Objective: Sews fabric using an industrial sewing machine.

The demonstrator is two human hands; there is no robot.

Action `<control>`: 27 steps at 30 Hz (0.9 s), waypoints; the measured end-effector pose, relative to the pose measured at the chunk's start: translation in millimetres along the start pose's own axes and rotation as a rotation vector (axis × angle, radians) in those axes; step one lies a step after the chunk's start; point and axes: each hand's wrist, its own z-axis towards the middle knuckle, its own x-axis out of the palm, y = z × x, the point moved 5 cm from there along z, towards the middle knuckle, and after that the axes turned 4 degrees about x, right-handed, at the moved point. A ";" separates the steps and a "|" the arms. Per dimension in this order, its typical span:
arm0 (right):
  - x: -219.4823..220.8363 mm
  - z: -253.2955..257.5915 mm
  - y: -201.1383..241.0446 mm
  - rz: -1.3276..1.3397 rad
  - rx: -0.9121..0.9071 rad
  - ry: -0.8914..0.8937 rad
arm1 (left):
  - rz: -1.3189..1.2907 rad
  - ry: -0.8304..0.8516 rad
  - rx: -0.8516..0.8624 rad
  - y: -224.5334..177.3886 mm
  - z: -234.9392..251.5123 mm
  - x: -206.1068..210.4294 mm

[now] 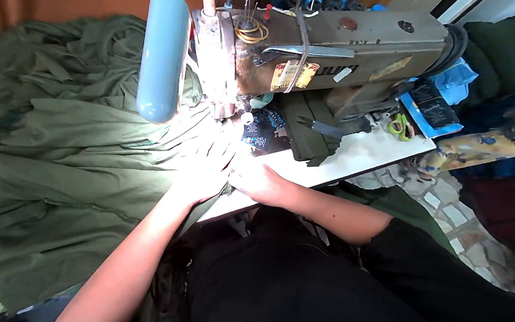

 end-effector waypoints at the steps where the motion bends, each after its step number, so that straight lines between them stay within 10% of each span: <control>1: -0.2 0.3 0.5 -0.001 0.000 0.006 | -0.016 -0.064 0.026 0.5 -1.4 -0.2; 17: 8.4 10.2 -13.1 0.010 0.028 -0.186 | -0.108 -0.275 0.094 13.6 1.7 -7.8; 27: 11.8 41.5 -36.5 0.046 0.180 0.046 | -0.068 -0.245 0.027 31.0 21.8 -10.6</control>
